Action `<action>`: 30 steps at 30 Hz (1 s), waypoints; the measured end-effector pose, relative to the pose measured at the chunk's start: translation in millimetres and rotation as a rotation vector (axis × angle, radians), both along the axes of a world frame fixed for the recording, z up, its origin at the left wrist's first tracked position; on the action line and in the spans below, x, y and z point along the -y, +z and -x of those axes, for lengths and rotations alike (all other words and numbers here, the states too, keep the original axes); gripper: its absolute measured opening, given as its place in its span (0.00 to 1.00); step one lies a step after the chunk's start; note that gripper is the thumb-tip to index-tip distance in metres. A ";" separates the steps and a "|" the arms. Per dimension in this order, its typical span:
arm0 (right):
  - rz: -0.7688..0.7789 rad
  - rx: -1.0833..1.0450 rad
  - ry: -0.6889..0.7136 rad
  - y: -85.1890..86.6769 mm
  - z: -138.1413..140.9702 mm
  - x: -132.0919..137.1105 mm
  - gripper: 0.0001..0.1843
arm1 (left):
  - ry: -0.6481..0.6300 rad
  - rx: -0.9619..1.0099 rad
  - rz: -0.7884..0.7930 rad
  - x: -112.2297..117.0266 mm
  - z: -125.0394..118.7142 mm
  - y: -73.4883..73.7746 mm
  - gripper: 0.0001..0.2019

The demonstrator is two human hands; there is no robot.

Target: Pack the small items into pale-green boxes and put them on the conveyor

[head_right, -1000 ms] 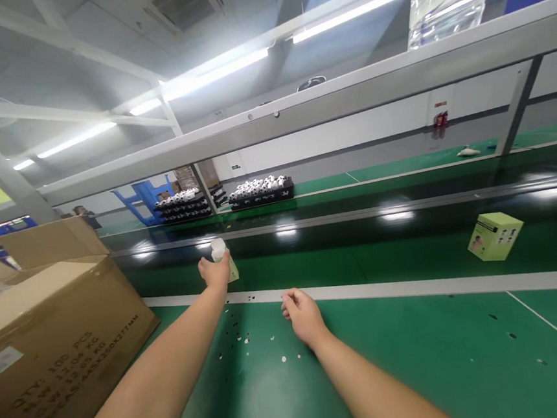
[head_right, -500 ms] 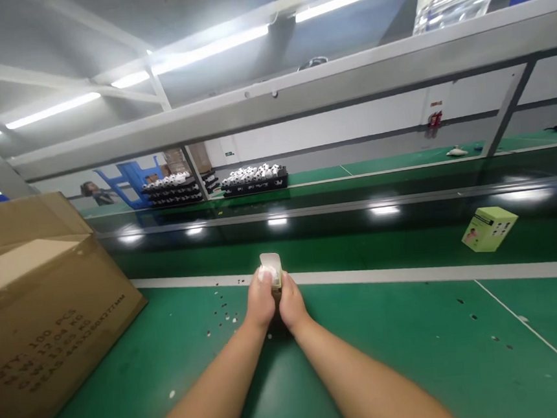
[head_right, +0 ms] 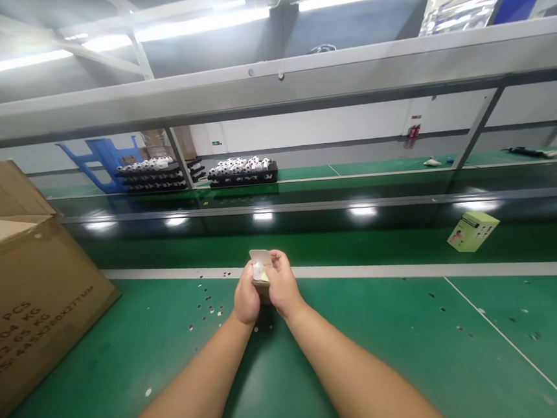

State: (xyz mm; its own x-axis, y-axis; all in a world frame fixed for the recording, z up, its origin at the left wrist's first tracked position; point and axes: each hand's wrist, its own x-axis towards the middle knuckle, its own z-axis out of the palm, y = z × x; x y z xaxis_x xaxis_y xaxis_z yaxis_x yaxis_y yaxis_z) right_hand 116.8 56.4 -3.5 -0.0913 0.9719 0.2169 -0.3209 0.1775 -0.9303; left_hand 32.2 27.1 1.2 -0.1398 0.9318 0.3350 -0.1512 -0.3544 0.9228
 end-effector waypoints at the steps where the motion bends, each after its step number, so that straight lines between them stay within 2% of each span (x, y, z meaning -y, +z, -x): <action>1: -0.003 -0.022 -0.018 1.1 0.3 -1.6 0.15 | -0.019 0.002 0.012 -0.5 0.2 0.8 0.15; 4: 0.004 -0.075 -0.041 1.6 0.7 -5.1 0.08 | -0.020 0.060 0.004 -3.0 -0.2 1.9 0.15; 6: -0.015 -0.088 -0.060 0.2 -0.2 -5.1 0.06 | 0.064 0.095 -0.031 -4.0 -1.6 1.1 0.15; 8: -0.088 -0.043 -0.098 -2.0 -2.7 -2.7 0.03 | 0.163 0.077 -0.074 -3.6 -3.5 -0.4 0.09; 10: -0.210 0.058 -0.143 -4.9 -6.3 1.6 0.06 | 0.225 0.055 -0.103 -1.4 -4.7 -2.0 0.04; 13: -0.379 0.200 -0.193 -10.8 -12.2 8.5 0.12 | 0.185 0.075 -0.118 4.1 -2.9 -4.5 0.08; 16: -0.451 0.304 -0.181 -16.5 -17.0 11.1 0.15 | 0.121 -0.020 -0.187 8.5 2.0 -8.1 0.13; 18: -0.457 0.381 -0.177 -18.5 -19.3 9.8 0.17 | 0.166 -0.149 -0.217 8.8 4.7 -10.9 0.13; 22: -0.436 0.483 -0.245 -17.0 -21.4 6.2 0.16 | 0.265 -0.331 -0.176 4.9 6.2 -14.6 0.14; 30: -0.357 0.462 -0.258 -8.2 -19.2 7.7 0.14 | 0.183 -0.214 -0.139 3.3 0.6 -8.7 0.15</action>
